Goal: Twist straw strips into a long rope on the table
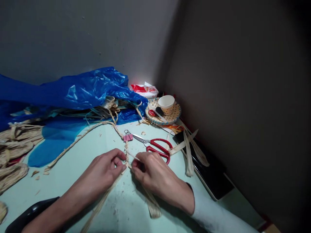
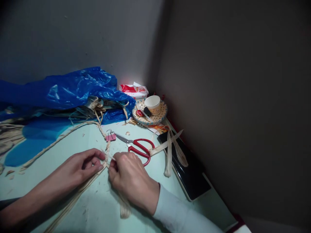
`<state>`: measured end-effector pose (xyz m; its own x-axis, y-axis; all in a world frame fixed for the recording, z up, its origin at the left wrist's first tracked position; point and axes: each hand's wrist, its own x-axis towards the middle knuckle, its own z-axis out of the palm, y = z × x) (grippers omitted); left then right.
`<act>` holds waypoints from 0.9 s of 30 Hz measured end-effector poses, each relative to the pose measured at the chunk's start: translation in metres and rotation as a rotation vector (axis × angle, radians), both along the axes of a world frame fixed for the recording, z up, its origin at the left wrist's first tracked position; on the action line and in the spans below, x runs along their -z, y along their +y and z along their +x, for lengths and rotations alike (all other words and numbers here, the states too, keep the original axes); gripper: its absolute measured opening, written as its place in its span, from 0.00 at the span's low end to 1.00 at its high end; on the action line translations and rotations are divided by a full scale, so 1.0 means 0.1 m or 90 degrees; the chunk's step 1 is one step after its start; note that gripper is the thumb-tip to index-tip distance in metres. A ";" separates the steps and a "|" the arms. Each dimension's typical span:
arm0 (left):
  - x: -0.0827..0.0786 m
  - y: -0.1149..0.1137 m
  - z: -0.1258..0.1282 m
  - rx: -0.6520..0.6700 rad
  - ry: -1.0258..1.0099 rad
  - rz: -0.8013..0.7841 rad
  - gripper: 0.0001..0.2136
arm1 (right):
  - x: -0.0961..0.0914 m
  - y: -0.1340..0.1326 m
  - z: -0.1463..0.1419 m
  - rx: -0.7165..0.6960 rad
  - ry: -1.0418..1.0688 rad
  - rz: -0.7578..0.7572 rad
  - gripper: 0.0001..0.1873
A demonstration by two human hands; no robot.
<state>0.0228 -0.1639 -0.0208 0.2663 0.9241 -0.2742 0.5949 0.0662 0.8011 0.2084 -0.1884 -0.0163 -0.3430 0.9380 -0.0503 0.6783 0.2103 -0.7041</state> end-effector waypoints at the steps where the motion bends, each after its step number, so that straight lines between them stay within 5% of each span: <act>1: 0.00 0.00 0.00 -0.003 -0.032 -0.033 0.08 | -0.01 0.00 0.00 0.005 0.009 -0.004 0.06; 8: -0.01 0.04 0.05 -0.073 -0.243 -0.170 0.13 | -0.05 0.02 0.04 0.043 0.064 -0.013 0.05; 16: 0.17 -0.05 0.04 -0.086 -0.300 -0.243 0.10 | 0.03 0.06 0.05 0.027 0.171 -0.123 0.08; 22: 0.14 -0.05 0.05 -0.109 -0.302 -0.195 0.11 | 0.04 0.11 0.05 0.026 0.265 -0.200 0.06; 27: 0.07 -0.08 0.13 -0.178 -0.279 -0.181 0.11 | 0.04 0.10 0.01 0.062 0.219 -0.195 0.05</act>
<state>0.0354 -0.1719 -0.0279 0.1684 0.8817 -0.4408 0.1415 0.4209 0.8960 0.2093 -0.1786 -0.0202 -0.2988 0.9266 -0.2285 0.4003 -0.0957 -0.9114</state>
